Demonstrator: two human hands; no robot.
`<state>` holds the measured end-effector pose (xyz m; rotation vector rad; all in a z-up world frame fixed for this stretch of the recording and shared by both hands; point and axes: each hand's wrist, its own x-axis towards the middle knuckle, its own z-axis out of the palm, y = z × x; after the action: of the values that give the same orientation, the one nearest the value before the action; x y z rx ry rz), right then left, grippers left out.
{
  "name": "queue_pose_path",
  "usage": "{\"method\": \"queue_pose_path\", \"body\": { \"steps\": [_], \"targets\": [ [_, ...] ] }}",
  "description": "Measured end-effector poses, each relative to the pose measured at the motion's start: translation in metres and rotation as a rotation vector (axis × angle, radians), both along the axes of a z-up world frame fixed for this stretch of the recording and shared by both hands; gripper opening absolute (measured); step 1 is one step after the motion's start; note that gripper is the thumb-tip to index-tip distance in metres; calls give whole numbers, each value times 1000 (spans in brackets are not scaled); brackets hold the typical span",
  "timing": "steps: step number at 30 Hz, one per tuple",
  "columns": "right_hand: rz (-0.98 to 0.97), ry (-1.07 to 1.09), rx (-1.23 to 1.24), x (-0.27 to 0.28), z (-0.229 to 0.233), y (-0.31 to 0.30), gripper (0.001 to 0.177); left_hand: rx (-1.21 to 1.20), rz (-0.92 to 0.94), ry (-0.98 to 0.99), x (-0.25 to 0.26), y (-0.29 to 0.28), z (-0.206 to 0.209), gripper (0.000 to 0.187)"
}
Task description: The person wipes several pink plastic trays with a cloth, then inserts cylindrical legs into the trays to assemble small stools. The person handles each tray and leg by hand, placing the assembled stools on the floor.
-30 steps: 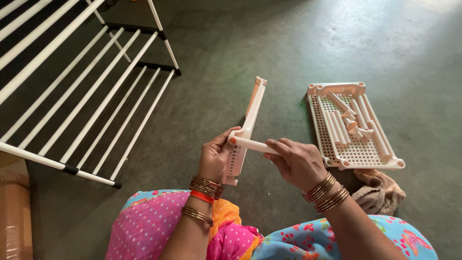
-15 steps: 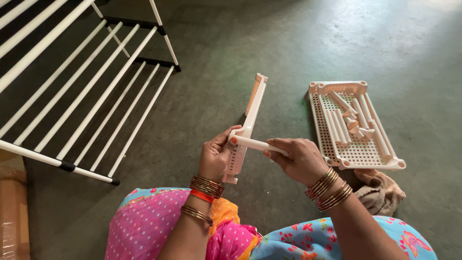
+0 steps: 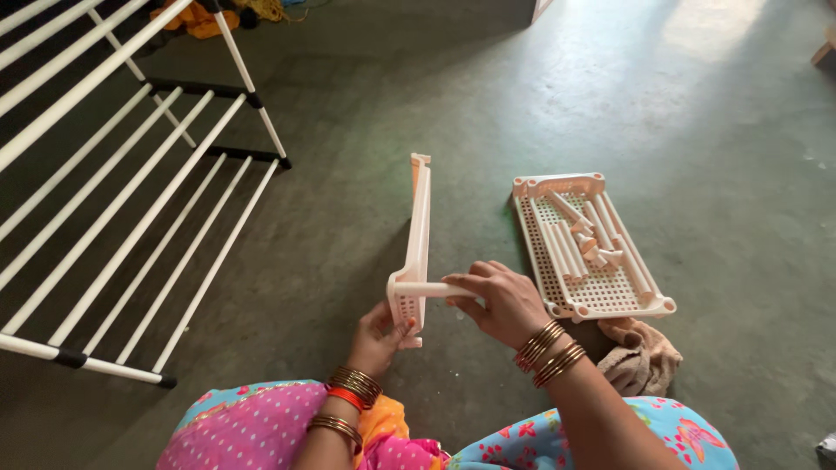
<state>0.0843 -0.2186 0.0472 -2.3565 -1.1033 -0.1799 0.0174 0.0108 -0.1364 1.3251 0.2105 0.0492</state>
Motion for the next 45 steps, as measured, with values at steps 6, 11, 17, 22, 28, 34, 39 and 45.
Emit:
{"method": "queue_pose_path", "body": {
  "steps": [6, 11, 17, 22, 28, 34, 39, 45],
  "targets": [
    [10, 61, 126, 18, -17, -16, 38, 406, 234, 43, 9, 5, -74, 16],
    [-476, 370, 110, 90, -58, -88, 28, 58, 247, -39, 10, 25, -109, 21],
    [-761, 367, -51, 149, -144, -158, 27, -362, 323, 86, 10, 41, -124, 23],
    [-861, 439, -171, 161, -185, -156, 35, -596, 393, 116, 2, 48, -103, 27],
    [-848, 276, -266, 160, -197, -144, 39, -693, 425, 146, -1, 45, -85, 28],
    [-895, 304, -337, 161, -204, -143, 40, -763, 413, 148, -1, 45, -90, 26],
    [-925, 337, -325, 167, -212, -147, 37, -767, 316, 118, -3, 41, -73, 26],
    [-1082, 318, 34, 174, -204, -157, 34, -798, 295, 80, -8, 39, -60, 29]
  ]
}}
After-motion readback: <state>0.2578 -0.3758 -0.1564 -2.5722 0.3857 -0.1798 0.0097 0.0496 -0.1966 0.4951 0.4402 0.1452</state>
